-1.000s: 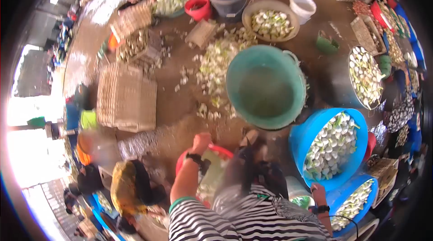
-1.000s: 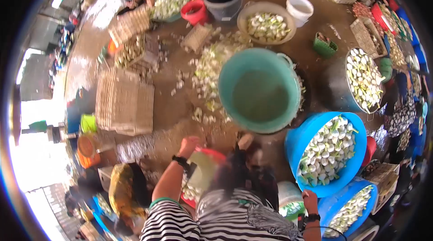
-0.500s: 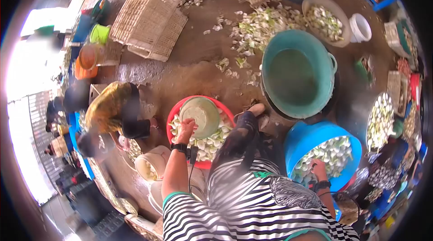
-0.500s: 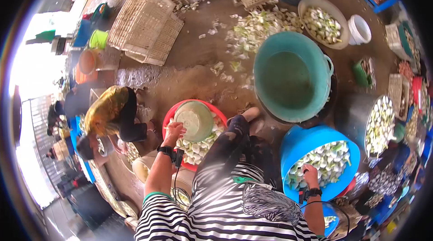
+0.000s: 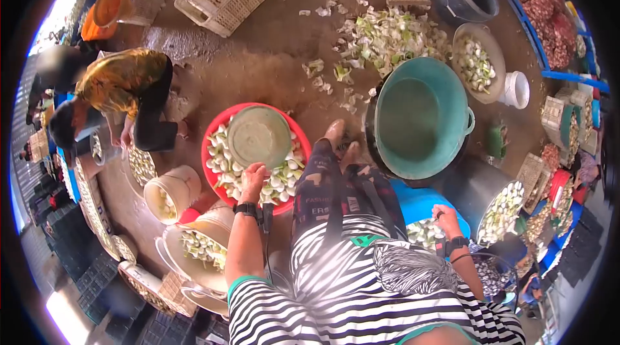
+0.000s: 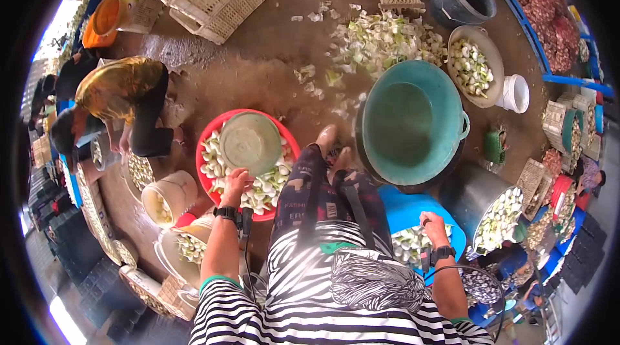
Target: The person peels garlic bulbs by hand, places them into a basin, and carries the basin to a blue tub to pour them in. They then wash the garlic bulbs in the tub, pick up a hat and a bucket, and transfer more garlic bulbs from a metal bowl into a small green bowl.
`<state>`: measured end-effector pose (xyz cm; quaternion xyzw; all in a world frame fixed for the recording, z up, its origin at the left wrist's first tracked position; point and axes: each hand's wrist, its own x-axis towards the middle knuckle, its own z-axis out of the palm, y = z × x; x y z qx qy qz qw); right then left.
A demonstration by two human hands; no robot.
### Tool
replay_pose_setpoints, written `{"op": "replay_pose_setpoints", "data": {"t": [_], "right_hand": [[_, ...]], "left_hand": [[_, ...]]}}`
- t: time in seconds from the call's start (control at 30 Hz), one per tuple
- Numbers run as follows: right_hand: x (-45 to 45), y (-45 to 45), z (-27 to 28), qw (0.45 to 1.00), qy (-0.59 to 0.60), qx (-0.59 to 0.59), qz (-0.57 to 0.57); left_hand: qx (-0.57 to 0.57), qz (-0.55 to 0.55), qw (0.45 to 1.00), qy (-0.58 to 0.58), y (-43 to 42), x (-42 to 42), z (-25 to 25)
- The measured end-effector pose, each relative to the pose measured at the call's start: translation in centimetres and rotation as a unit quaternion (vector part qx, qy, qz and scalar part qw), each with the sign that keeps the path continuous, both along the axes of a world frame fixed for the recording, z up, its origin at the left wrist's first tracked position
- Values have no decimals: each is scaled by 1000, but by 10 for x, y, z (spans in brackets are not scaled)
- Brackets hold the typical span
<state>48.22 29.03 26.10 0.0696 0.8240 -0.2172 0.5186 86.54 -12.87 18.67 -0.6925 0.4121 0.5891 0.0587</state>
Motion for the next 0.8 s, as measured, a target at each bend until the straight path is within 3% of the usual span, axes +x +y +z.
{"op": "replay_pose_setpoints", "data": {"t": [0.13,0.17,0.3,0.43,0.6,0.73,0.8], "right_hand": [[-31,-9,-16,996,-5,-14,84],[-42,-11,-24,986,-2,-43,160],[-68,-54,-54,984,-35,-51,170],[-85,-91,-66,986,-71,-49,145],[-97,-119,-62,986,-60,-59,147],[-96,-110,-63,990,-45,-63,117],[-89,-101,-64,990,-58,-50,120]], "left_hand": [[34,84,996,-6,46,16,7],[19,72,997,1,63,25,12],[38,125,991,3,132,58,31],[90,192,974,-82,185,63,54],[101,202,972,-65,188,43,47],[79,141,987,-28,155,28,40],[52,170,984,-17,144,34,41]]}}
